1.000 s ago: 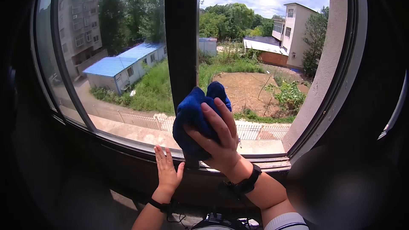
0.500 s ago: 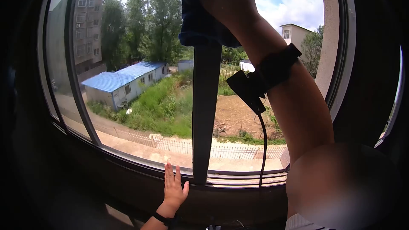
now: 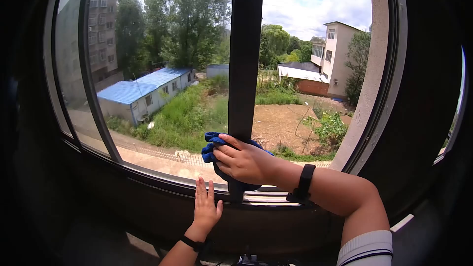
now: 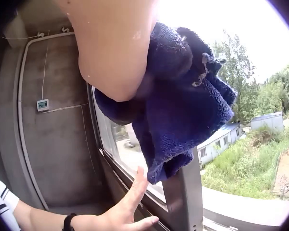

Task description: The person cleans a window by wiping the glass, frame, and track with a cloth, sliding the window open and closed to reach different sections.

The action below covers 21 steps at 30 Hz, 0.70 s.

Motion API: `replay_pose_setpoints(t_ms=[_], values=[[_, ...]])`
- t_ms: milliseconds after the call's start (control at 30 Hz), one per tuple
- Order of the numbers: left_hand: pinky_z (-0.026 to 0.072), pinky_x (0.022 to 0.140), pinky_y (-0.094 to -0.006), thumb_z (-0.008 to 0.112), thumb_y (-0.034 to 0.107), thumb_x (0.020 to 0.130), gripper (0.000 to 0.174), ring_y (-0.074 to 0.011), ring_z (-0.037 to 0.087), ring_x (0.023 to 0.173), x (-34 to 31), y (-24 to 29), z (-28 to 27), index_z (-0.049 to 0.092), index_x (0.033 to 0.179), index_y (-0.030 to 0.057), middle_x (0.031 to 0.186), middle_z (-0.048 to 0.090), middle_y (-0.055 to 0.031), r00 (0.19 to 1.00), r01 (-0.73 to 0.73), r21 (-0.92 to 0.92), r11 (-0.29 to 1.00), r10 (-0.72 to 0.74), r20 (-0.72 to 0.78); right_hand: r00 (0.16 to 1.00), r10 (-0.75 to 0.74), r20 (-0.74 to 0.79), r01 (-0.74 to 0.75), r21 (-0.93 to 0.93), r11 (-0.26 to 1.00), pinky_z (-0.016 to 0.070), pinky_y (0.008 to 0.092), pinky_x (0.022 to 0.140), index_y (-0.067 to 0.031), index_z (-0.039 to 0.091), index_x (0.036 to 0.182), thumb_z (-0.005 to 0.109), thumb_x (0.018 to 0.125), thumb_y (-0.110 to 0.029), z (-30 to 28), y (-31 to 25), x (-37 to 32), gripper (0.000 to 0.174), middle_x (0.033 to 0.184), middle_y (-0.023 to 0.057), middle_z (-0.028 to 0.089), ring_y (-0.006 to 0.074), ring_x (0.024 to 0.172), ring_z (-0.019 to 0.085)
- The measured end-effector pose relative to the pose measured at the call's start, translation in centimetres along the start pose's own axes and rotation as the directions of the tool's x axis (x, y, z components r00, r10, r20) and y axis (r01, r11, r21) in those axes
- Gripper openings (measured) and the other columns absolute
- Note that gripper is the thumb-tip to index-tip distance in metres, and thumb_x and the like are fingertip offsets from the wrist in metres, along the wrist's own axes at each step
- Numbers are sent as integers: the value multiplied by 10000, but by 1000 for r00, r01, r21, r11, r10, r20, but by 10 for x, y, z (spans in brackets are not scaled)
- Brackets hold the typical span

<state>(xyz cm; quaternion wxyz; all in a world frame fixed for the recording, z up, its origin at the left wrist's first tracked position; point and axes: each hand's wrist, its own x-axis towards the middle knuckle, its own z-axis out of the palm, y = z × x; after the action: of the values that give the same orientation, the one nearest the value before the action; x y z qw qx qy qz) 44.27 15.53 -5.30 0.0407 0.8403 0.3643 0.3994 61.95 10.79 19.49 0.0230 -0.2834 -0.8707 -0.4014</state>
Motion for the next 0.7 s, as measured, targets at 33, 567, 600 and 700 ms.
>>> replay_pose_setpoints(t_ms=[33,567,600,700], values=[[179,1192,-529,690,170,823,917,-460,84,1488,-1,-1,1,158,1561,55,1603,65,-294,1000,-13,8,1000,13,-2,999,-19,29,19,-4,1000,252,490,1205,-73,675,1026,594,802,-101,-11,9,0,240,1194,97,608,260,1248,540],[150,1195,-554,702,213,803,1037,-494,26,1481,0,-4,15,19,1567,51,1585,-6,-339,1000,-10,108,994,7,28,-37,882,-470,-252,858,447,517,315,807,1,649,1144,650,910,-201,-120,204,76,309,983,132,693,214,877,661],[149,1189,-566,711,207,791,1067,-507,12,1476,-1,-3,16,-5,1566,51,1581,-22,-347,1000,-15,107,994,13,17,15,902,-432,-133,893,430,505,305,773,13,645,1138,619,945,-261,-113,198,71,337,962,122,695,180,848,642],[140,1183,-584,725,200,767,1114,-522,-10,1470,-4,-1,21,-37,1565,50,1575,-43,-357,1000,-5,116,993,5,2,70,867,-494,-109,860,499,498,301,759,24,637,1136,593,977,-292,-78,186,57,357,944,116,698,153,837,632]])
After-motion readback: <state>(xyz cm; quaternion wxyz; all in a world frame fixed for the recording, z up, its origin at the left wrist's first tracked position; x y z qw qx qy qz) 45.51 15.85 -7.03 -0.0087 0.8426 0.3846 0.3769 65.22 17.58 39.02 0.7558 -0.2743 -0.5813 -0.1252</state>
